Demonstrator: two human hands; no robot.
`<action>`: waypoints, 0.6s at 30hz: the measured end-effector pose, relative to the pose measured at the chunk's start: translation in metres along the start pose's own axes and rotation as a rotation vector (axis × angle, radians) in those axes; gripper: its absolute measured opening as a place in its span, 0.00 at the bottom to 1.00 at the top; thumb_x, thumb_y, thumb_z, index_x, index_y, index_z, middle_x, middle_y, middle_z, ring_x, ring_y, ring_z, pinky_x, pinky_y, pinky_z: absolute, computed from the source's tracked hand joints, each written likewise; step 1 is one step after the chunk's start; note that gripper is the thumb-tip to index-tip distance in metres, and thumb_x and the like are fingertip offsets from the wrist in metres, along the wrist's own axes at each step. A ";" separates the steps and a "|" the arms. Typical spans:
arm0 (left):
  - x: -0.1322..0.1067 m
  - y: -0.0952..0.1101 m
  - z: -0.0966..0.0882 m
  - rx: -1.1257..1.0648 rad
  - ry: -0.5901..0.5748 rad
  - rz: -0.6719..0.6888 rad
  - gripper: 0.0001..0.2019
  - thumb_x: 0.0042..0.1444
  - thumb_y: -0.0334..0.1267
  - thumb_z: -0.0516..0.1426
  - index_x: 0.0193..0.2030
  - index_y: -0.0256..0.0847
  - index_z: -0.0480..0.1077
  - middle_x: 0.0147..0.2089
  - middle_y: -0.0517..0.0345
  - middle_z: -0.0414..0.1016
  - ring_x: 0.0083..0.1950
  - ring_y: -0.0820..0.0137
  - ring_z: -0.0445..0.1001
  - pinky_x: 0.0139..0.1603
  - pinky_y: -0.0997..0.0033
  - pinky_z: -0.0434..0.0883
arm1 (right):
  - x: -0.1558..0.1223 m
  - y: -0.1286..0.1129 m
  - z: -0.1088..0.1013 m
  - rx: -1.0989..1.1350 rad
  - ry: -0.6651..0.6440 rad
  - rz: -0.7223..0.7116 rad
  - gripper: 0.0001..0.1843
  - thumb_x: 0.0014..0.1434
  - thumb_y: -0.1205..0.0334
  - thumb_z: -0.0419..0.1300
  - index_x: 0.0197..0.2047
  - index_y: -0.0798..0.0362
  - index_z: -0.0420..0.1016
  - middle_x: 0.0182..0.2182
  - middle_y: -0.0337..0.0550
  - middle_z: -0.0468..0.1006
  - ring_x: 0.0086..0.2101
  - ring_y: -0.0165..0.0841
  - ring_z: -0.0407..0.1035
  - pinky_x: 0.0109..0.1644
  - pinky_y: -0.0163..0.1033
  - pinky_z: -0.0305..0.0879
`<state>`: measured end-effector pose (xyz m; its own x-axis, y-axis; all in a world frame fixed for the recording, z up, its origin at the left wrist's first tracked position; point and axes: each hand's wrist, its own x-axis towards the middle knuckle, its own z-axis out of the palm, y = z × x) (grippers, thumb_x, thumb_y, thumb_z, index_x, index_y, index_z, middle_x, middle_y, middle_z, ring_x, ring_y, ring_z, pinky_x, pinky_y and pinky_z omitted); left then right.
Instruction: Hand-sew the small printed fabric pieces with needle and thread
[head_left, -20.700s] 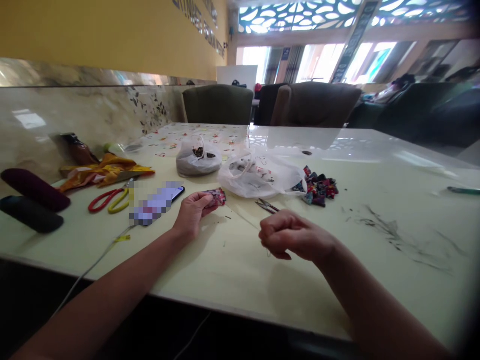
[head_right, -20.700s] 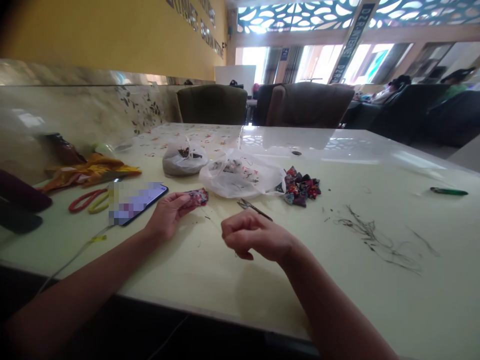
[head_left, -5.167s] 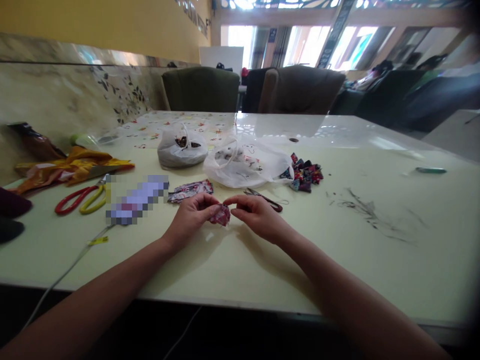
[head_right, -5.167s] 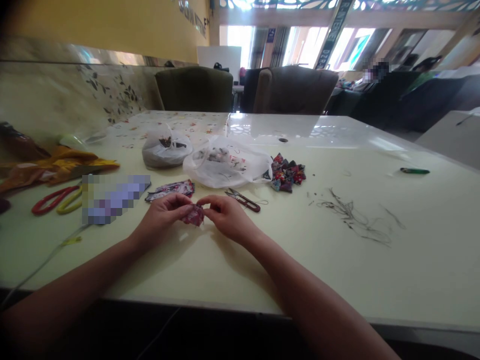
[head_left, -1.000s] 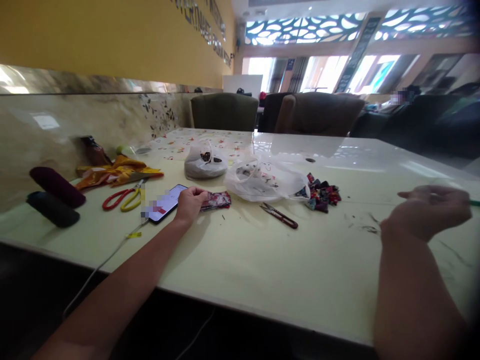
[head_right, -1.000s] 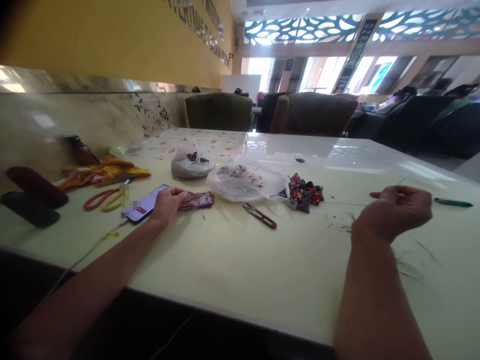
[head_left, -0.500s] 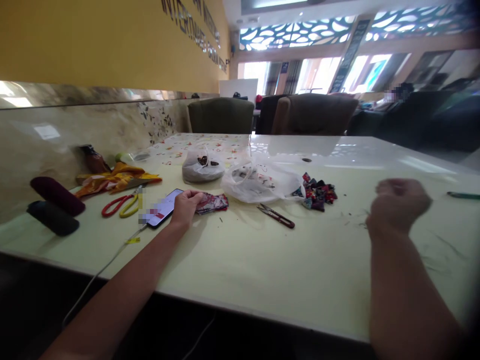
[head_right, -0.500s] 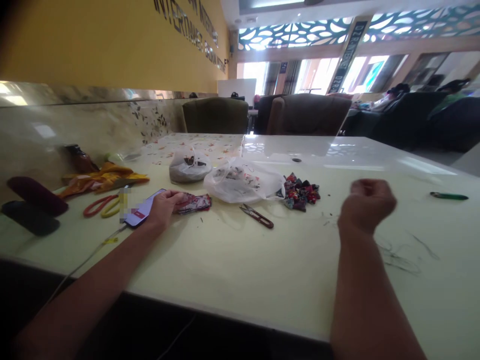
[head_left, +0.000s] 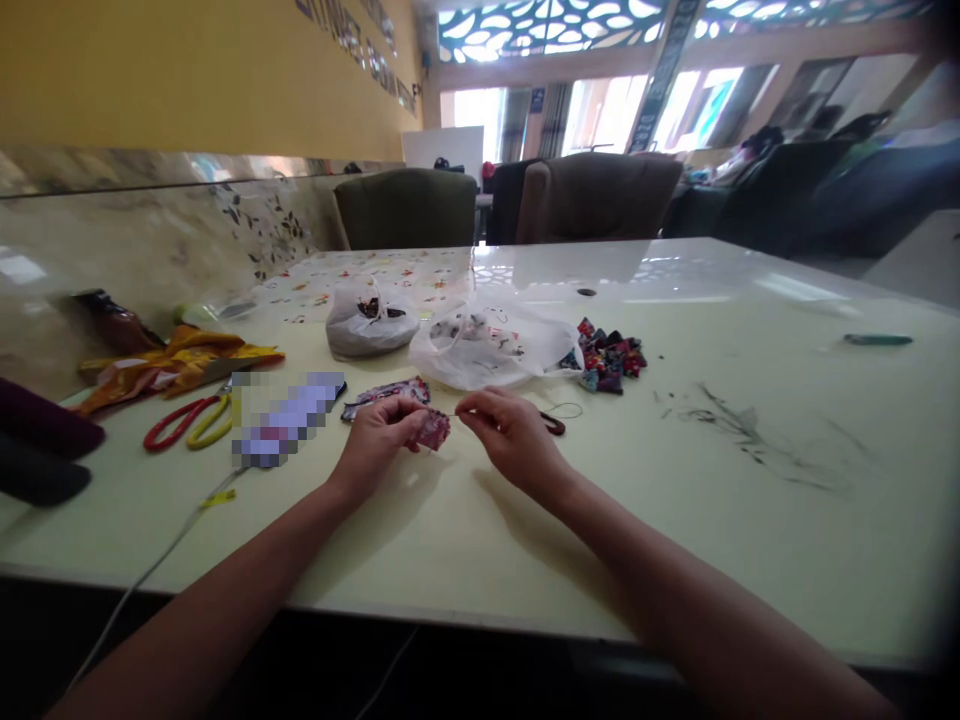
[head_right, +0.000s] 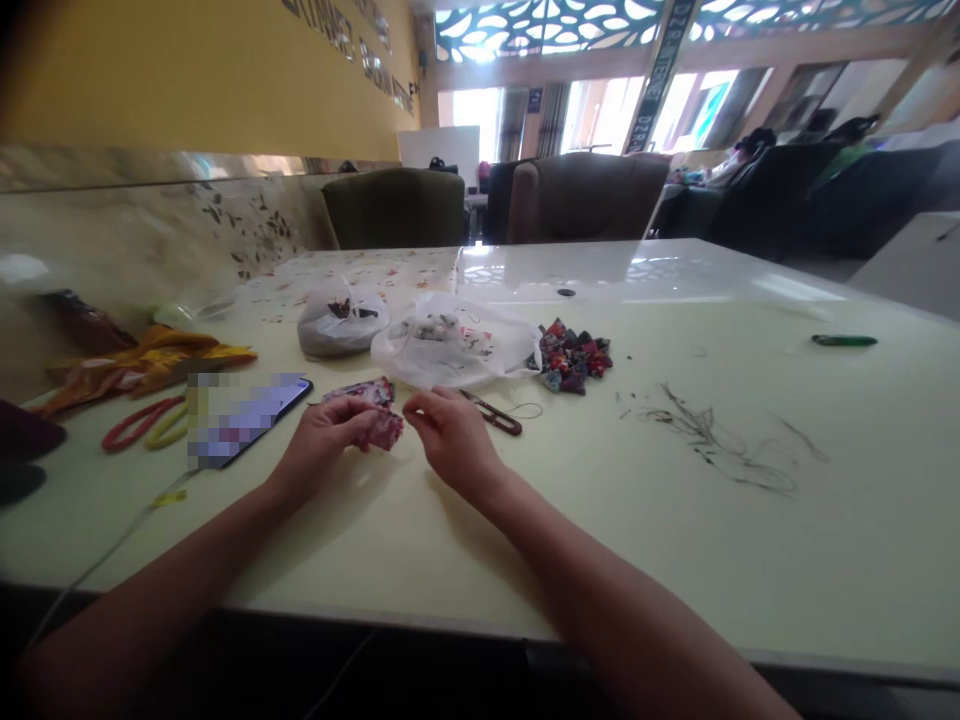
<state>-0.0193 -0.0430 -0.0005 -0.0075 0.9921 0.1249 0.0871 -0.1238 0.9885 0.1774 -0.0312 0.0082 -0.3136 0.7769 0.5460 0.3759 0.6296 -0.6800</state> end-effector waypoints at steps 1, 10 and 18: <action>-0.001 0.000 0.001 0.003 -0.015 0.002 0.10 0.50 0.43 0.65 0.34 0.37 0.78 0.30 0.56 0.79 0.27 0.73 0.72 0.27 0.73 0.69 | -0.001 -0.001 0.003 -0.008 -0.020 -0.002 0.06 0.60 0.70 0.59 0.35 0.54 0.78 0.31 0.42 0.76 0.32 0.30 0.69 0.38 0.34 0.61; -0.005 -0.001 0.004 0.040 -0.050 0.003 0.09 0.52 0.43 0.64 0.34 0.38 0.78 0.30 0.55 0.80 0.28 0.70 0.75 0.29 0.71 0.71 | -0.003 -0.002 0.006 -0.033 -0.110 0.025 0.07 0.60 0.72 0.59 0.35 0.54 0.79 0.29 0.41 0.74 0.31 0.31 0.68 0.37 0.34 0.60; -0.005 0.001 0.004 0.031 -0.034 0.002 0.09 0.51 0.42 0.64 0.34 0.38 0.78 0.29 0.56 0.79 0.27 0.71 0.73 0.29 0.71 0.70 | -0.003 -0.003 0.005 -0.058 -0.124 0.034 0.08 0.60 0.72 0.59 0.35 0.55 0.79 0.29 0.41 0.75 0.31 0.30 0.68 0.36 0.34 0.59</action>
<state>-0.0151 -0.0480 -0.0005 0.0266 0.9920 0.1234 0.1176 -0.1256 0.9851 0.1730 -0.0358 0.0061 -0.4041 0.7931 0.4558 0.4370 0.6051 -0.6655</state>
